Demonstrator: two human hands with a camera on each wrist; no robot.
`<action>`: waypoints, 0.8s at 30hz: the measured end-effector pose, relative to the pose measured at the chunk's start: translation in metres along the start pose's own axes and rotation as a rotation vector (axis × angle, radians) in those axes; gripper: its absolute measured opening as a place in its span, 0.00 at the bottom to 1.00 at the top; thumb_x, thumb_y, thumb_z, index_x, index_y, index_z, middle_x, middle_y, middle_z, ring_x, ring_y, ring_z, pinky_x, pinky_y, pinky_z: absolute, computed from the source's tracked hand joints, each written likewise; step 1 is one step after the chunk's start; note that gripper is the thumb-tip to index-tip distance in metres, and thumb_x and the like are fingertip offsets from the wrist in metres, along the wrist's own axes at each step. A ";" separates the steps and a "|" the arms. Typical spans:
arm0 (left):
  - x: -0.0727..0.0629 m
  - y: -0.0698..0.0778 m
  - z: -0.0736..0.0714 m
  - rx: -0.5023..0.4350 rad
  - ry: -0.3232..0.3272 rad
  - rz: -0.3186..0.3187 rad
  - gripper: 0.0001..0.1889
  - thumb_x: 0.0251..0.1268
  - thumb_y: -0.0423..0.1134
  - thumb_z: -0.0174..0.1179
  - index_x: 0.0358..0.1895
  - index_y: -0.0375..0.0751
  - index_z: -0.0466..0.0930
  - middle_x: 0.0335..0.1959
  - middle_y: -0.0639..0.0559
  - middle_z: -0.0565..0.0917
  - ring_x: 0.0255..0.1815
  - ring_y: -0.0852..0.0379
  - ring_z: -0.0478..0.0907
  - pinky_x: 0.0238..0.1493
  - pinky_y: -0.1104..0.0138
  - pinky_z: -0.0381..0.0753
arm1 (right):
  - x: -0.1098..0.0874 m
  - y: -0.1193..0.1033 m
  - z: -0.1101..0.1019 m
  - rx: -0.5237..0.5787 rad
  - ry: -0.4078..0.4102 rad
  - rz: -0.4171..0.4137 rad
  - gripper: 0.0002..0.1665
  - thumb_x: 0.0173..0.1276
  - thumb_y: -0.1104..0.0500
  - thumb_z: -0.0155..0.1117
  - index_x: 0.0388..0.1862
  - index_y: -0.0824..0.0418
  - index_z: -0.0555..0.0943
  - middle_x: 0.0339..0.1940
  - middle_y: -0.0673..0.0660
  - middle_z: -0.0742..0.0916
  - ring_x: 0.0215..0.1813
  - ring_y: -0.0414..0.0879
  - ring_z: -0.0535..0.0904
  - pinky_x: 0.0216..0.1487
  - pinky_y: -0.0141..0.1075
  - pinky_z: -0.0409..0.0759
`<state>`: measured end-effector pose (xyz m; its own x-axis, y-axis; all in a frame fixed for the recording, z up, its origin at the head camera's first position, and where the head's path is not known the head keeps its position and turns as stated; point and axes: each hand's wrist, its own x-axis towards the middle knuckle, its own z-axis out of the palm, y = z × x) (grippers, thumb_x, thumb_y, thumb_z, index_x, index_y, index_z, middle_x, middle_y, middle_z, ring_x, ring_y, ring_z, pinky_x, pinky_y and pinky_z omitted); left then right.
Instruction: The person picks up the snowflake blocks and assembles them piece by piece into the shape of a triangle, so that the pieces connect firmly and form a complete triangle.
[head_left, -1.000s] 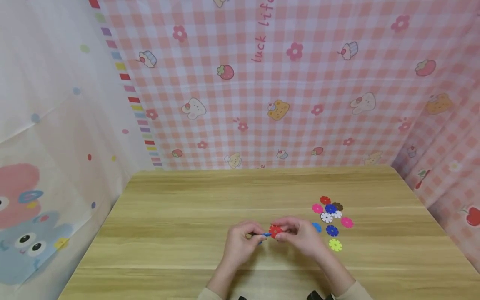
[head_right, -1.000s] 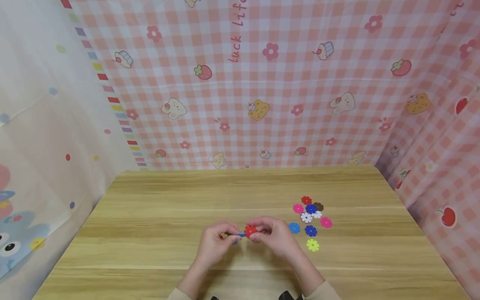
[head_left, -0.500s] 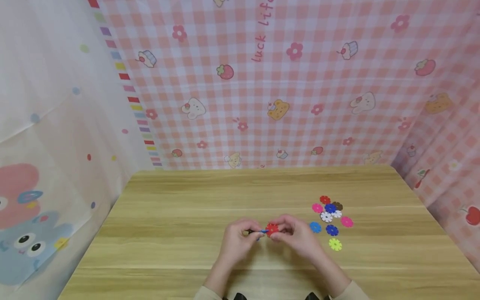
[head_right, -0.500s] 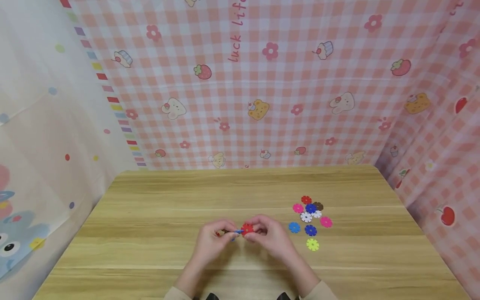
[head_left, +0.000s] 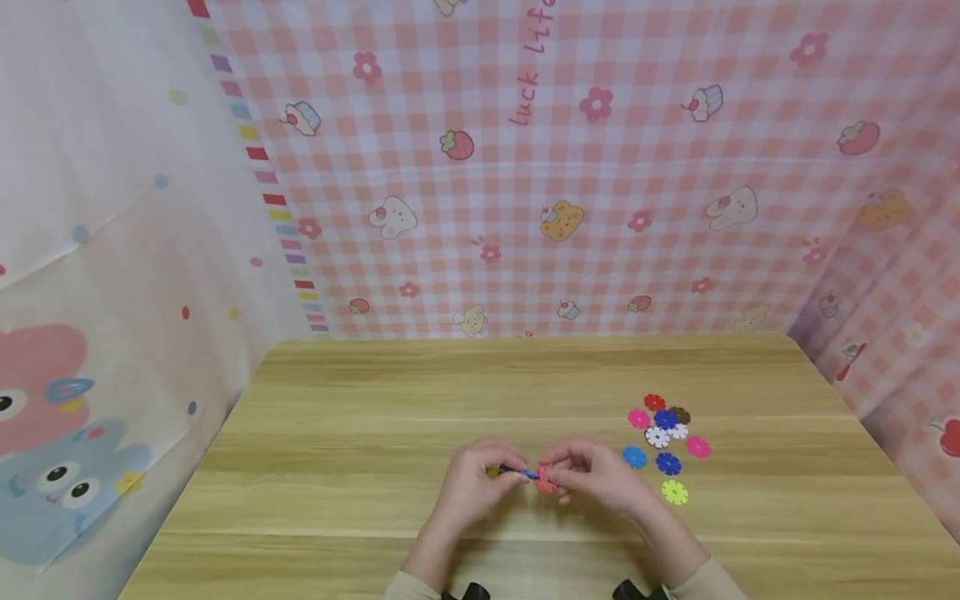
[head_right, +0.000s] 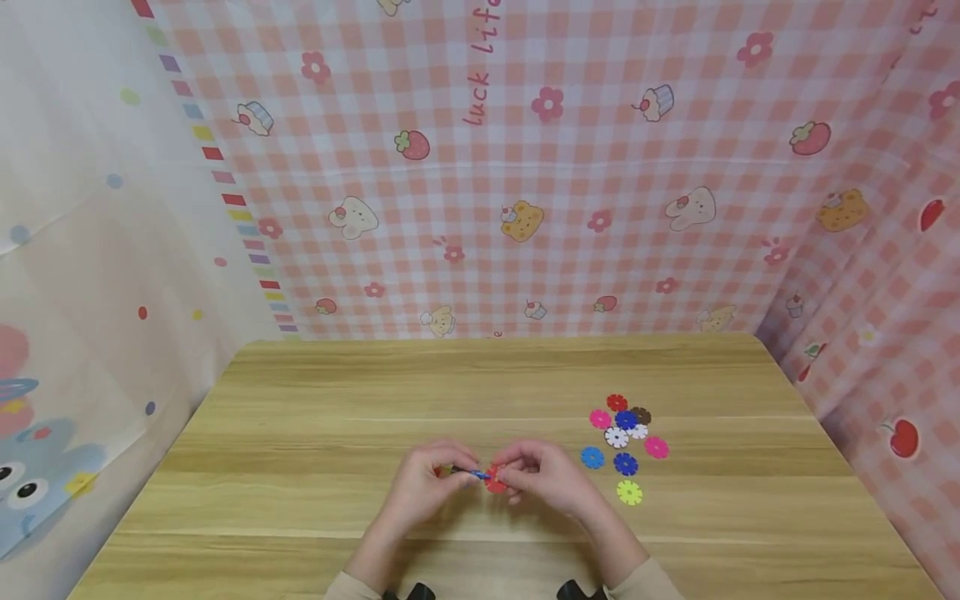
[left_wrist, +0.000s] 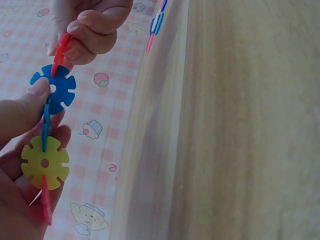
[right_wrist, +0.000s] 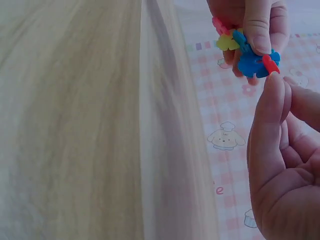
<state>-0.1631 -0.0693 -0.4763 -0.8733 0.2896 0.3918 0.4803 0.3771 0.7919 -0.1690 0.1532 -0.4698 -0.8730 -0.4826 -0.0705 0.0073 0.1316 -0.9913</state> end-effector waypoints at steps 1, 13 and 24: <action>0.000 0.000 0.000 0.019 0.007 0.003 0.06 0.50 0.29 0.74 0.32 0.40 0.89 0.37 0.54 0.87 0.42 0.58 0.82 0.51 0.61 0.79 | 0.000 0.000 0.000 0.019 -0.002 0.009 0.17 0.68 0.65 0.65 0.51 0.76 0.77 0.38 0.63 0.87 0.40 0.60 0.84 0.39 0.38 0.85; 0.004 0.004 -0.006 0.117 0.305 0.083 0.17 0.43 0.28 0.77 0.41 0.39 0.87 0.44 0.49 0.87 0.50 0.49 0.81 0.56 0.53 0.77 | 0.005 0.004 -0.001 0.161 0.208 0.105 0.19 0.69 0.67 0.63 0.53 0.77 0.72 0.36 0.60 0.85 0.37 0.48 0.84 0.44 0.39 0.85; 0.000 0.008 0.021 0.108 0.247 0.135 0.18 0.44 0.29 0.78 0.43 0.37 0.87 0.39 0.51 0.87 0.40 0.56 0.83 0.47 0.63 0.82 | 0.011 -0.003 0.015 0.188 0.386 0.085 0.17 0.67 0.67 0.66 0.51 0.75 0.75 0.38 0.60 0.87 0.37 0.49 0.83 0.42 0.35 0.84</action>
<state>-0.1575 -0.0481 -0.4801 -0.7878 0.1258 0.6029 0.5880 0.4449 0.6755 -0.1714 0.1345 -0.4692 -0.9834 -0.1135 -0.1415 0.1447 -0.0201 -0.9893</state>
